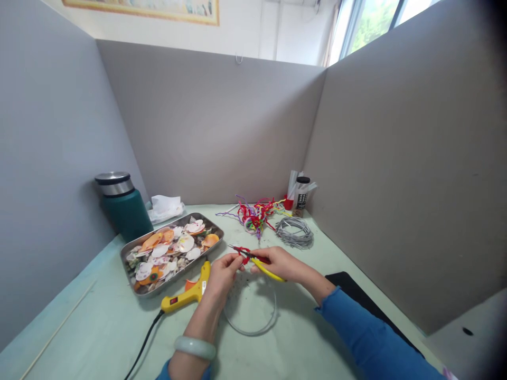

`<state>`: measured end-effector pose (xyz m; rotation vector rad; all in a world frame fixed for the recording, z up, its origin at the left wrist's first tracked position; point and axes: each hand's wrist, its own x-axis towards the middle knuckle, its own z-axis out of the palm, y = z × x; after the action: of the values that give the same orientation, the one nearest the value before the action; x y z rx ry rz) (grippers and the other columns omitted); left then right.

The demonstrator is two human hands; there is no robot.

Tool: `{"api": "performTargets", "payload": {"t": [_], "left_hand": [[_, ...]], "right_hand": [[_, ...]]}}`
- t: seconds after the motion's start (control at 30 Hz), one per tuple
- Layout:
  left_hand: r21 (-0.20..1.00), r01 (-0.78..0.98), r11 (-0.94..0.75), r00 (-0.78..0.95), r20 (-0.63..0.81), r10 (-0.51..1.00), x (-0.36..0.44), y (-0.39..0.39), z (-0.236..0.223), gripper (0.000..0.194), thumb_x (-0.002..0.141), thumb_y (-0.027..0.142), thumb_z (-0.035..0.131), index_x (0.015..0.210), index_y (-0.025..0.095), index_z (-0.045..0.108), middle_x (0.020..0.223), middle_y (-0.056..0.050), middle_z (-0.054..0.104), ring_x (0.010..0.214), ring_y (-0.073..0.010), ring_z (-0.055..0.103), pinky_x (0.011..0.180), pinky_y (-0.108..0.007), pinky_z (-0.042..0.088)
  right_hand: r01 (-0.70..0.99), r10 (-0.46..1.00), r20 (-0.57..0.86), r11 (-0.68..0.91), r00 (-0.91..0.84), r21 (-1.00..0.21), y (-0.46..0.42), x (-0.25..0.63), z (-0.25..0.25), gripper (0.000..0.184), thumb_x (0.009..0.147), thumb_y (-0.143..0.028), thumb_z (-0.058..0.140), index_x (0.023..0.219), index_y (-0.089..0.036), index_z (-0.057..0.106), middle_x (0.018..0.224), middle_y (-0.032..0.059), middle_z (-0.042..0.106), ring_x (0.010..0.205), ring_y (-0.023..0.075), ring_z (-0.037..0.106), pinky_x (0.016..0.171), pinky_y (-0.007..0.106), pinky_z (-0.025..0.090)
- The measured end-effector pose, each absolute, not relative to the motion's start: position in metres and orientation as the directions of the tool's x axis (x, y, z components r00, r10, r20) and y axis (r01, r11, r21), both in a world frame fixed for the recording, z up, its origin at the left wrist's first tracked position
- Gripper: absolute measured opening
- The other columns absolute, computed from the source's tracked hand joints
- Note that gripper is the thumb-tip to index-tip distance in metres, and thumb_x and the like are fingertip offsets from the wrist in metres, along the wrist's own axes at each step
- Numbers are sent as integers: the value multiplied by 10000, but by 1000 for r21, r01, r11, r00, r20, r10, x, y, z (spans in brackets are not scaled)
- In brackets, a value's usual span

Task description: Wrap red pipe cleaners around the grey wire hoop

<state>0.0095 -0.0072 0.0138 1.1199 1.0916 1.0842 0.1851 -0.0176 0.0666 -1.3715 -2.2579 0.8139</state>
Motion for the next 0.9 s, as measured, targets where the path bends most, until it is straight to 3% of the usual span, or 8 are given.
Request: {"api": "performTargets", "payload": {"t": [0.17, 0.37, 0.6, 0.9], "left_hand": [[996, -50, 76, 82, -72, 994, 11, -6, 12, 322, 633, 421, 643, 787, 139, 634, 544, 36, 564, 352, -31, 291, 374, -186, 175], [993, -43, 113, 94, -109, 990, 11, -8, 13, 380, 625, 422, 641, 869, 130, 645, 560, 29, 574, 356, -38, 304, 381, -192, 183], [992, -75, 103, 142, -91, 986, 12, -10, 17, 355, 638, 436, 649, 831, 138, 637, 550, 31, 565, 352, -30, 298, 377, -186, 176], [991, -93, 94, 159, -78, 984, 12, -7, 13, 320, 648, 453, 649, 761, 158, 599, 524, 48, 543, 340, -23, 283, 362, -178, 146]], "right_hand": [[819, 877, 100, 475, -470, -322, -20, 184, 68, 572, 766, -587, 532, 1230, -254, 533, 886, 50, 605, 772, 190, 550, 646, 246, 353], [851, 866, 126, 499, -484, -164, -24, 181, 70, 589, 809, -587, 472, 1301, -263, 445, 972, 70, 580, 838, 209, 563, 664, 261, 349], [865, 878, 133, 477, -460, -155, -28, 179, 70, 472, 860, -514, 429, 1254, -260, 488, 930, 61, 605, 804, 189, 566, 649, 254, 324], [834, 879, 131, 477, -459, -276, -27, 175, 67, 349, 850, -480, 470, 986, -203, 633, 794, 45, 660, 690, 161, 564, 579, 225, 300]]}}
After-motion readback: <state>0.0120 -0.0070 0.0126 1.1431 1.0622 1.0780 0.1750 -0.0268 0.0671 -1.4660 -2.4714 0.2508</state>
